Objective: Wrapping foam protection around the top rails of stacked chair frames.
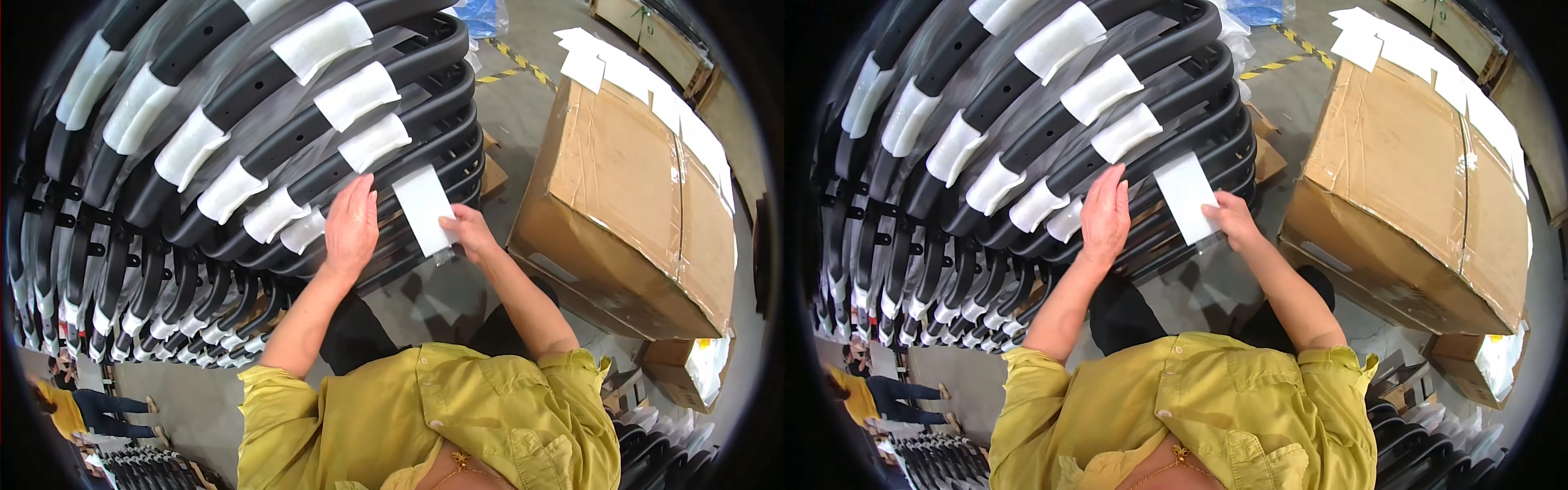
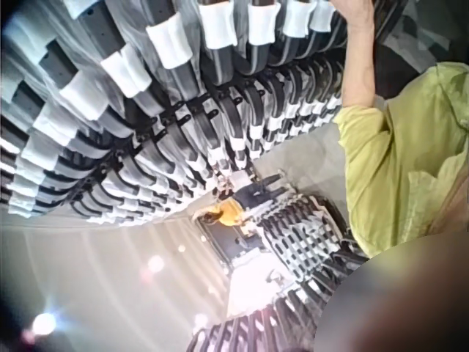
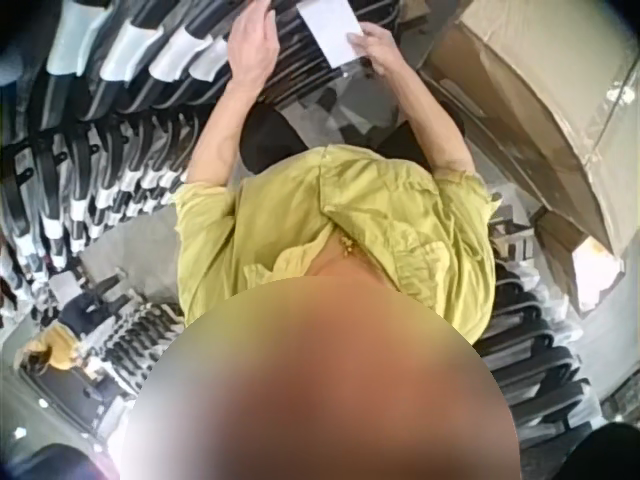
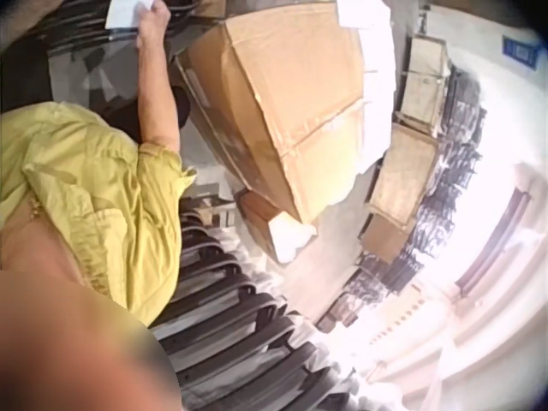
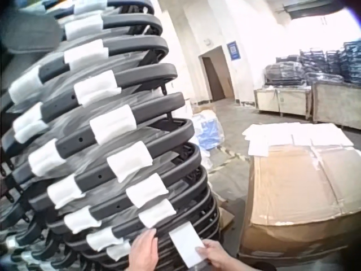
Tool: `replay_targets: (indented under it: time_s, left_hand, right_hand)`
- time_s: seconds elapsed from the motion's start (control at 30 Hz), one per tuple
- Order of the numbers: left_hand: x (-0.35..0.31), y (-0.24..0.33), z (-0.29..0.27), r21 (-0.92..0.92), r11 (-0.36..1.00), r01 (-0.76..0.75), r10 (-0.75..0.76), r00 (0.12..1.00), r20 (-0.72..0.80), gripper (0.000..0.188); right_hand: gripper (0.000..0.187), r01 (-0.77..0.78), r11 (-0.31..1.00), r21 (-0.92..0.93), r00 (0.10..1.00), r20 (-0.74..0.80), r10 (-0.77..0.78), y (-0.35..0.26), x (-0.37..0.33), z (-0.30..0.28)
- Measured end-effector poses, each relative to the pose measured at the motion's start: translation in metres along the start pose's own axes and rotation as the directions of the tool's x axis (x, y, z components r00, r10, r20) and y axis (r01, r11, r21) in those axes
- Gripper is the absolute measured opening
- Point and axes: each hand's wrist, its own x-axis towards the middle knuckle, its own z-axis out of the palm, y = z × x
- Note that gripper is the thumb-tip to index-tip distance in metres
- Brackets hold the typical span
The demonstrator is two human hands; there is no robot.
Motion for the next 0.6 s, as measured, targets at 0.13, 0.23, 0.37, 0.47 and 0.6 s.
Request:
replay_targets:
  time_s: [0.13, 0.23, 0.37, 0.47, 0.6]
  left_hand:
    - [0.024, 0.007, 0.005, 0.295, 0.956, 0.01, -0.108, 0.942, 0.318, 0.028]
    - [0.05, -0.008, 0.021, 0.465, 0.836, 0.29, -0.541, 0.57, 0.618, 0.04]
    - [0.031, -0.068, 0.059, 0.294, 0.812, 0.505, -0.584, 0.702, 0.408, 0.057]
    - [0.034, -0.052, 0.055, 0.351, 0.83, 0.434, -0.551, 0.737, 0.391, 0.064]
    - [0.038, -0.038, 0.045, 0.417, 0.766, 0.489, -0.636, 0.671, 0.382, 0.054]
  right_hand:
    - [0.025, 0.108, 0.987, -0.12, 0.992, 0.079, -0.099, -0.02, 0.038, 0.019]
    - [0.027, 0.118, 0.986, -0.12, 0.988, 0.115, -0.105, -0.023, 0.056, 0.021]
    - [0.027, 0.057, 0.998, -0.028, 0.989, 0.137, -0.053, -0.023, 0.05, 0.031]
    - [0.024, -0.033, 0.998, 0.048, 0.998, 0.059, 0.03, -0.019, 0.042, 0.032]
    - [0.021, -0.219, 0.938, 0.267, 0.968, 0.18, 0.175, 0.01, 0.032, 0.031]
